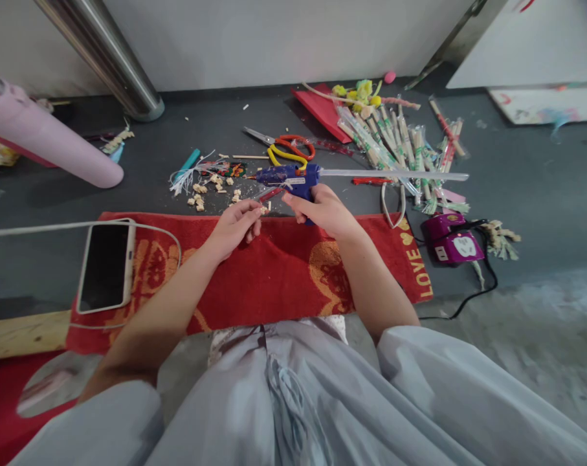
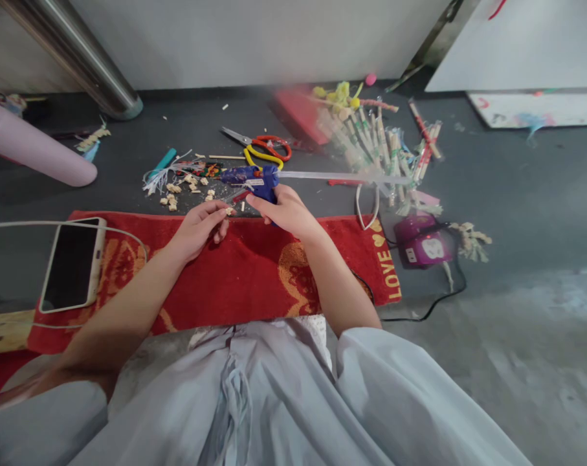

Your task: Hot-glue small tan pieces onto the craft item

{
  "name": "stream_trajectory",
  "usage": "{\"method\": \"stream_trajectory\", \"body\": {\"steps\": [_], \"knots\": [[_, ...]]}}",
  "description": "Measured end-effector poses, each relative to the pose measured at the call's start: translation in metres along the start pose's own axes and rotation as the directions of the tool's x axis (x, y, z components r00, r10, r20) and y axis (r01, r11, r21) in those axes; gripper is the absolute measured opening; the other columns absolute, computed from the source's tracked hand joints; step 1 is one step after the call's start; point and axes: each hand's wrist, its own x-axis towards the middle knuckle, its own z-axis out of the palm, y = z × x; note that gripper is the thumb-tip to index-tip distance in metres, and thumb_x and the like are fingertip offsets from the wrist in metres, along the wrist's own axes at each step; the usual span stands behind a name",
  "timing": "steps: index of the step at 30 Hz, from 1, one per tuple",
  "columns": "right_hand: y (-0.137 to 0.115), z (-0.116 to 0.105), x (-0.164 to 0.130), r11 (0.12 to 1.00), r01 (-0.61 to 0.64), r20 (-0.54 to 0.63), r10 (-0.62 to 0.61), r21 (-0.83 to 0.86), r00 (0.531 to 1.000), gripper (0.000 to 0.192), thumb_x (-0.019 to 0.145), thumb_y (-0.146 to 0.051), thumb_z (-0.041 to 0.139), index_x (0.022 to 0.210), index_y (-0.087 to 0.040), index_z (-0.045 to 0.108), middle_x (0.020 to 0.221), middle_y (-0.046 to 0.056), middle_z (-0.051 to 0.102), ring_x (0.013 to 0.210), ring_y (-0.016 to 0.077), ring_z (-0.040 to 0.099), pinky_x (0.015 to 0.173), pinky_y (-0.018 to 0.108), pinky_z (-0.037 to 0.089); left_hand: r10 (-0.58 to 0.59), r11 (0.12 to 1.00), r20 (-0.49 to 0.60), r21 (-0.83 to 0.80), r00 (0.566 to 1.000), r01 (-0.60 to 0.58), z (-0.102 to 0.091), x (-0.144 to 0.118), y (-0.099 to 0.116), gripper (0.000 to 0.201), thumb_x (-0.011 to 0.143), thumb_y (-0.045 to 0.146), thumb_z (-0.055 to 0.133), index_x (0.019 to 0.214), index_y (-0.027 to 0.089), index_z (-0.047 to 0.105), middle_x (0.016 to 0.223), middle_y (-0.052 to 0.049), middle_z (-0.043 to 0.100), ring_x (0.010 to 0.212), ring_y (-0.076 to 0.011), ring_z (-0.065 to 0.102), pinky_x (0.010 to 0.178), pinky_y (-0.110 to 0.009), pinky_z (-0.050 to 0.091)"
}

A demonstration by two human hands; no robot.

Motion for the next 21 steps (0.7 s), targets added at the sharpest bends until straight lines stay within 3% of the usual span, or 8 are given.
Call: {"method": "stream_trajectory", "body": {"steps": [8, 14, 21], "knots": [[-0.0063, 0.0025, -0.0020, 0.998, -0.029, 0.069, 0.033, -0.060, 0.997, 0.028, 0.084, -0.045, 0.061, 0.076, -0.019, 0.054, 0.057, -0.002, 0.058, 0.051, 0.0098, 0.053, 0.052, 0.024, 0.041, 0.007, 1.000, -0.023, -0.014, 1.000, -0.007, 0.0016, -0.0006, 0.0005, 0.015, 0.082, 0.033, 0.059, 0.084, 0.018, 0.054, 0.047, 0.007, 0.052, 0.035, -0.0041, 0.041, 0.037, -0.016, 0.029], [-0.0075, 0.0040, -0.0032, 0.993, 0.055, 0.142, -0.040, -0.109, 0.989, 0.029, 0.085, -0.045, 0.058, 0.074, -0.018, 0.052, 0.058, -0.001, 0.060, 0.051, 0.0107, 0.054, 0.056, 0.025, 0.043, 0.004, 0.998, -0.079, -0.062, 0.997, -0.009, 0.0031, -0.0005, 0.0036, 0.015, 0.082, 0.030, 0.059, 0.080, 0.019, 0.049, 0.044, 0.008, 0.051, 0.033, -0.0038, 0.039, 0.036, -0.015, 0.028], [-0.0075, 0.0035, -0.0034, 0.994, 0.009, 0.066, -0.002, -0.112, 0.998, 0.030, 0.086, -0.045, 0.058, 0.074, -0.018, 0.053, 0.058, -0.001, 0.060, 0.050, 0.0098, 0.054, 0.055, 0.025, 0.043, 0.006, 0.998, -0.059, -0.055, 0.998, -0.009, 0.0030, -0.0016, 0.0048, 0.015, 0.081, 0.030, 0.060, 0.079, 0.018, 0.052, 0.043, 0.007, 0.051, 0.034, -0.0038, 0.039, 0.036, -0.015, 0.028]]}}
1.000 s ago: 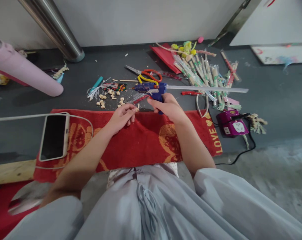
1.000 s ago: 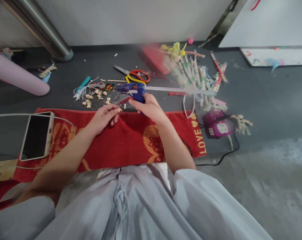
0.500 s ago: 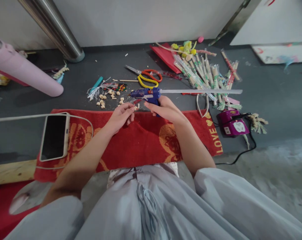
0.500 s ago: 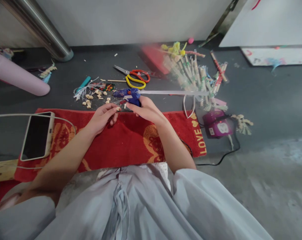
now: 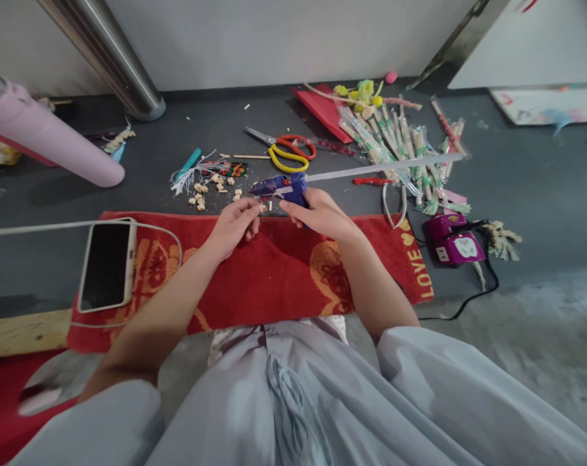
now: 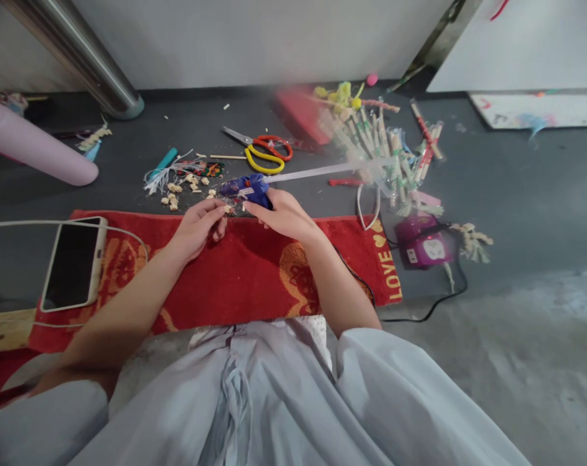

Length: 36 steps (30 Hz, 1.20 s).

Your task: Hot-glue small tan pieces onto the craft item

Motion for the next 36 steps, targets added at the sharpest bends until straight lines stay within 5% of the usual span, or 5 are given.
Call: {"method": "stream_trajectory", "body": {"steps": [8, 17, 21, 27, 36], "knots": [[0.015, -0.002, 0.009, 0.985, -0.035, -0.237, 0.076, 0.170, 0.969, 0.032, 0.087, -0.048, 0.057, 0.072, -0.020, 0.051, 0.060, -0.002, 0.056, 0.048, 0.0076, 0.050, 0.049, 0.023, 0.043, 0.003, 0.999, 0.026, 0.051, 1.000, -0.004, 0.000, -0.001, -0.002, 0.015, 0.078, 0.030, 0.061, 0.077, 0.017, 0.054, 0.044, 0.007, 0.051, 0.035, -0.0040, 0.040, 0.037, -0.016, 0.029], [0.017, -0.005, 0.010, 0.979, -0.016, -0.294, 0.077, 0.205, 0.953, 0.023, 0.077, -0.038, 0.068, 0.083, -0.020, 0.057, 0.069, -0.002, 0.058, 0.054, 0.0099, 0.053, 0.057, 0.027, 0.047, 0.100, 0.978, 0.011, 0.182, 0.995, -0.101, -0.001, -0.001, -0.005, 0.014, 0.077, 0.032, 0.058, 0.079, 0.019, 0.055, 0.049, 0.006, 0.051, 0.040, -0.0064, 0.042, 0.041, -0.018, 0.033], [0.016, -0.002, 0.010, 0.977, 0.032, -0.281, 0.029, 0.211, 0.959, 0.032, 0.067, -0.030, 0.074, 0.092, -0.021, 0.057, 0.075, -0.003, 0.060, 0.065, 0.0127, 0.055, 0.068, 0.030, 0.050, 0.410, 0.782, 0.008, 0.511, 0.912, -0.356, -0.002, -0.009, -0.006, 0.016, 0.077, 0.031, 0.058, 0.086, 0.019, 0.063, 0.068, 0.001, 0.062, 0.058, -0.0090, 0.053, 0.058, -0.020, 0.043], [0.001, 0.007, 0.003, 0.954, 0.038, -0.154, 0.009, 0.296, 0.988, 0.037, 0.065, -0.028, 0.074, 0.098, -0.020, 0.058, 0.078, -0.001, 0.061, 0.073, 0.0145, 0.058, 0.077, 0.033, 0.051, 0.482, 0.465, 0.252, 0.738, 0.839, -0.489, -0.008, -0.016, -0.009, 0.025, 0.081, 0.036, 0.054, 0.093, 0.023, 0.071, 0.078, -0.004, 0.071, 0.075, -0.0155, 0.065, 0.074, -0.024, 0.047], [-0.004, 0.016, -0.001, 0.889, 0.080, -0.038, -0.071, 0.451, 0.997, 0.044, 0.060, -0.042, 0.079, 0.083, -0.020, 0.049, 0.081, -0.001, 0.059, 0.073, 0.0115, 0.056, 0.074, 0.030, 0.050, 0.590, 0.362, 0.342, 0.697, 0.731, -0.619, -0.017, -0.020, -0.010, 0.023, 0.084, 0.037, 0.054, 0.089, 0.023, 0.072, 0.066, -0.004, 0.067, 0.062, -0.0137, 0.060, 0.068, -0.026, 0.047]]}}
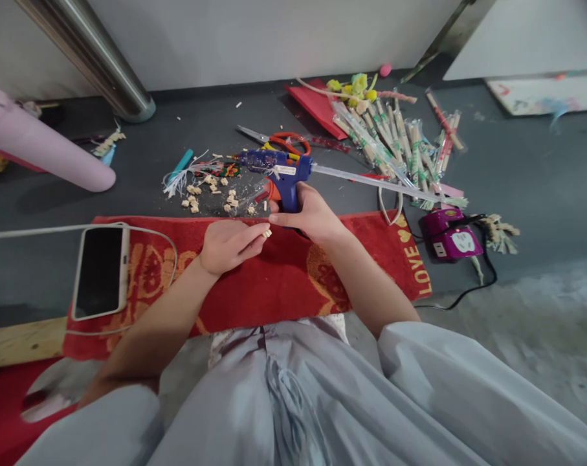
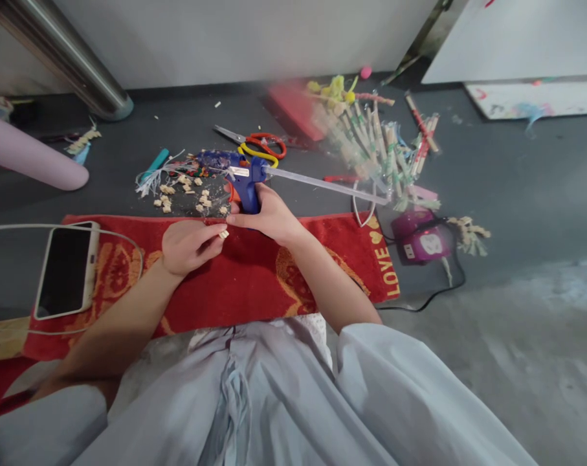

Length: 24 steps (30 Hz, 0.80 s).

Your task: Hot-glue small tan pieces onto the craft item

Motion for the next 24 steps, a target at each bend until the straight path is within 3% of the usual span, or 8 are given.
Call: {"method": "stream_trajectory", "body": {"steps": [5, 12, 14, 18, 24], "knots": [[-0.002, 0.002, -0.002, 0.998, -0.056, 0.017, 0.056, 0.030, 0.998, 0.051, 0.056, -0.048, 0.082, 0.082, -0.021, 0.047, 0.084, 0.000, 0.060, 0.075, 0.0126, 0.057, 0.073, 0.030, 0.052, 0.052, 0.998, 0.000, 0.025, 0.999, -0.052, -0.001, 0.000, 0.000, 0.022, 0.084, 0.033, 0.054, 0.090, 0.022, 0.072, 0.066, -0.004, 0.067, 0.061, -0.0139, 0.060, 0.067, -0.026, 0.047], [-0.002, 0.005, -0.003, 0.992, -0.041, 0.084, 0.031, 0.117, 0.996, 0.057, 0.053, -0.046, 0.085, 0.087, -0.020, 0.049, 0.081, -0.001, 0.059, 0.070, 0.0118, 0.057, 0.067, 0.029, 0.052, 0.173, 0.971, 0.001, 0.168, 0.985, -0.171, 0.002, 0.000, -0.002, 0.026, 0.089, 0.031, 0.048, 0.087, 0.021, 0.071, 0.061, -0.004, 0.066, 0.058, -0.0139, 0.060, 0.062, -0.026, 0.047], [-0.002, 0.006, -0.003, 0.988, -0.064, 0.112, 0.048, 0.140, 0.993, 0.062, 0.050, -0.047, 0.087, 0.092, -0.020, 0.049, 0.082, -0.001, 0.058, 0.070, 0.0121, 0.057, 0.067, 0.029, 0.052, 0.271, 0.937, -0.045, 0.240, 0.961, -0.253, 0.004, 0.001, -0.004, 0.026, 0.091, 0.032, 0.046, 0.087, 0.021, 0.070, 0.058, -0.001, 0.066, 0.054, -0.0122, 0.059, 0.058, -0.024, 0.044], [-0.001, 0.008, -0.001, 0.982, -0.102, 0.130, 0.082, 0.156, 0.988, 0.071, 0.046, -0.046, 0.089, 0.098, -0.019, 0.050, 0.082, -0.001, 0.056, 0.070, 0.0115, 0.053, 0.066, 0.028, 0.049, 0.460, 0.865, -0.155, 0.301, 0.874, -0.402, 0.009, 0.004, -0.006, 0.020, 0.092, 0.029, 0.048, 0.090, 0.018, 0.065, 0.057, 0.001, 0.065, 0.050, -0.0104, 0.057, 0.052, -0.023, 0.041], [0.003, 0.011, 0.000, 0.986, -0.103, 0.062, 0.096, 0.132, 0.993, 0.064, 0.047, -0.047, 0.088, 0.092, -0.019, 0.052, 0.078, -0.003, 0.055, 0.067, 0.0096, 0.049, 0.063, 0.026, 0.046, 0.470, 0.867, -0.127, 0.251, 0.873, -0.431, 0.009, 0.006, -0.002, 0.017, 0.091, 0.027, 0.051, 0.086, 0.020, 0.065, 0.060, 0.001, 0.068, 0.052, -0.0106, 0.061, 0.055, -0.022, 0.043]]}}
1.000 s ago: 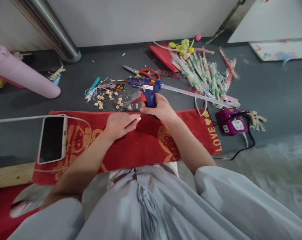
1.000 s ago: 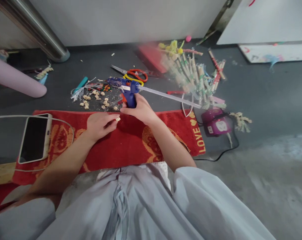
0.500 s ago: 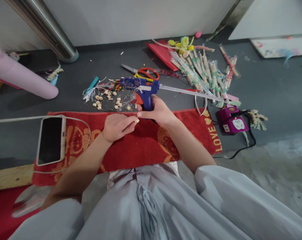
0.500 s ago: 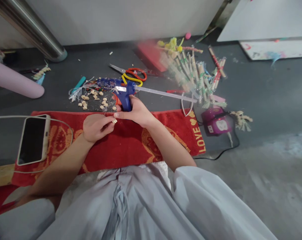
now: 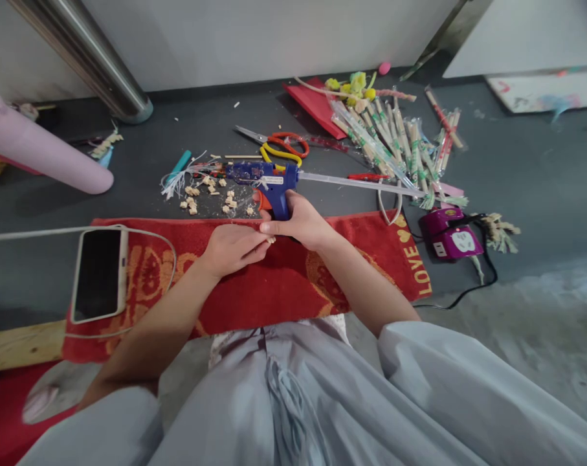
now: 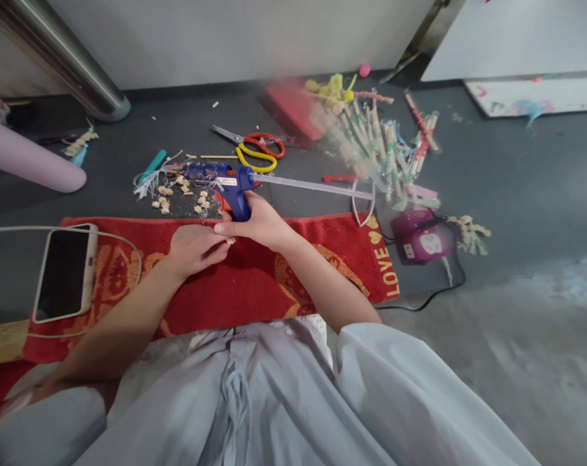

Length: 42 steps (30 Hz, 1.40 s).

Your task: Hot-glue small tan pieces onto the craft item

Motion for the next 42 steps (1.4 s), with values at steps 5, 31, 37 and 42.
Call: {"method": "stream_trajectory", "body": {"steps": [5, 31, 37, 42], "knots": [[0.004, -0.003, 0.003, 0.999, 0.044, -0.110, -0.046, -0.026, 0.993, 0.048, 0.063, -0.056, 0.077, 0.081, -0.020, 0.050, 0.067, -0.004, 0.055, 0.058, 0.0082, 0.050, 0.058, 0.025, 0.047, -0.368, 0.897, 0.143, -0.205, 0.919, 0.391, -0.001, 0.002, 0.008, 0.015, 0.083, 0.029, 0.057, 0.086, 0.021, 0.069, 0.066, 0.000, 0.070, 0.055, -0.0092, 0.061, 0.057, -0.020, 0.044], [-0.019, -0.036, -0.011, 0.868, 0.125, -0.038, -0.162, -0.480, 0.986, 0.031, 0.084, -0.038, 0.057, 0.062, -0.016, 0.057, 0.052, 0.000, 0.061, 0.046, 0.0100, 0.060, 0.051, 0.023, 0.050, -0.762, -0.602, 0.639, -0.759, 0.105, 0.247, -0.013, 0.028, -0.016, 0.020, 0.094, 0.022, 0.048, 0.081, 0.015, 0.063, 0.039, 0.011, 0.029, 0.029, -0.0008, 0.024, 0.030, -0.012, 0.019], [-0.020, -0.033, -0.010, 0.822, 0.099, 0.000, -0.119, -0.561, 0.993, 0.038, 0.085, -0.039, 0.055, 0.056, -0.016, 0.059, 0.052, 0.003, 0.063, 0.048, 0.0098, 0.059, 0.058, 0.024, 0.051, -0.751, -0.617, 0.653, -0.747, 0.098, 0.248, -0.014, 0.028, -0.015, 0.021, 0.093, 0.023, 0.051, 0.078, 0.015, 0.062, 0.039, 0.011, 0.029, 0.029, -0.0003, 0.024, 0.029, -0.012, 0.019], [-0.020, -0.032, -0.009, 0.747, 0.128, 0.015, -0.156, -0.653, 0.988, 0.042, 0.087, -0.037, 0.052, 0.051, -0.017, 0.058, 0.051, 0.002, 0.063, 0.054, 0.0105, 0.061, 0.067, 0.025, 0.050, -0.762, -0.596, 0.641, -0.748, 0.088, 0.291, -0.014, 0.029, -0.015, 0.023, 0.093, 0.024, 0.051, 0.076, 0.015, 0.062, 0.038, 0.011, 0.027, 0.028, -0.0007, 0.022, 0.029, -0.012, 0.018]]}}
